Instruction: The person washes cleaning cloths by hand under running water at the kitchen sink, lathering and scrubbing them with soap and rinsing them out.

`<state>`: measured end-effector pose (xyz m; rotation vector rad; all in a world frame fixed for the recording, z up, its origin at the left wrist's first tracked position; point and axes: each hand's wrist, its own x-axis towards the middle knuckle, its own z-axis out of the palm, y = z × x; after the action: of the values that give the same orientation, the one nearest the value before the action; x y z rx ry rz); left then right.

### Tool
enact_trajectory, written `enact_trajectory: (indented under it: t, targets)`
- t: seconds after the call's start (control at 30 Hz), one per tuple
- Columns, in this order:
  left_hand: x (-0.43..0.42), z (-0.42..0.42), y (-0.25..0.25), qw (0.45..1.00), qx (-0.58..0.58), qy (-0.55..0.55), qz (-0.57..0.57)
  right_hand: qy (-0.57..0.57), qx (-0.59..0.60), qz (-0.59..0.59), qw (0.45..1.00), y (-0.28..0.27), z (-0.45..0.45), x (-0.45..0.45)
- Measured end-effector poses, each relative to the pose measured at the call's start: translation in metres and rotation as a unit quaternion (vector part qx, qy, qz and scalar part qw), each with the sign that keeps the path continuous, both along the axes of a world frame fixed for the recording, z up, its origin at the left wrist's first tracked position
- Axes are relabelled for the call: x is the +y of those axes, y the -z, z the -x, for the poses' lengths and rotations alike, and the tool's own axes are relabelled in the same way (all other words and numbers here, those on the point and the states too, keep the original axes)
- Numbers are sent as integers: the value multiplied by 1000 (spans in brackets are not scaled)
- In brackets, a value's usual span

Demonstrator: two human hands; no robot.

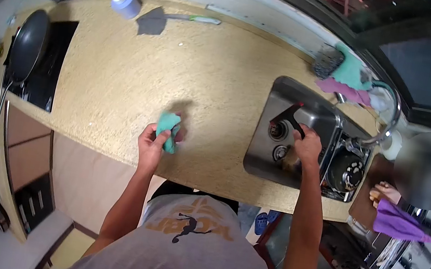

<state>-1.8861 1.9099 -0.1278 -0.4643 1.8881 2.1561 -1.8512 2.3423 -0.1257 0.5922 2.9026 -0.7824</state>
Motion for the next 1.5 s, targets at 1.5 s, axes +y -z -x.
enact_trajectory:
  t: [1.5]
  targets:
    - [24, -14, -13, 989, -46, 116, -77, 24, 178, 160, 971, 58, 166, -76]
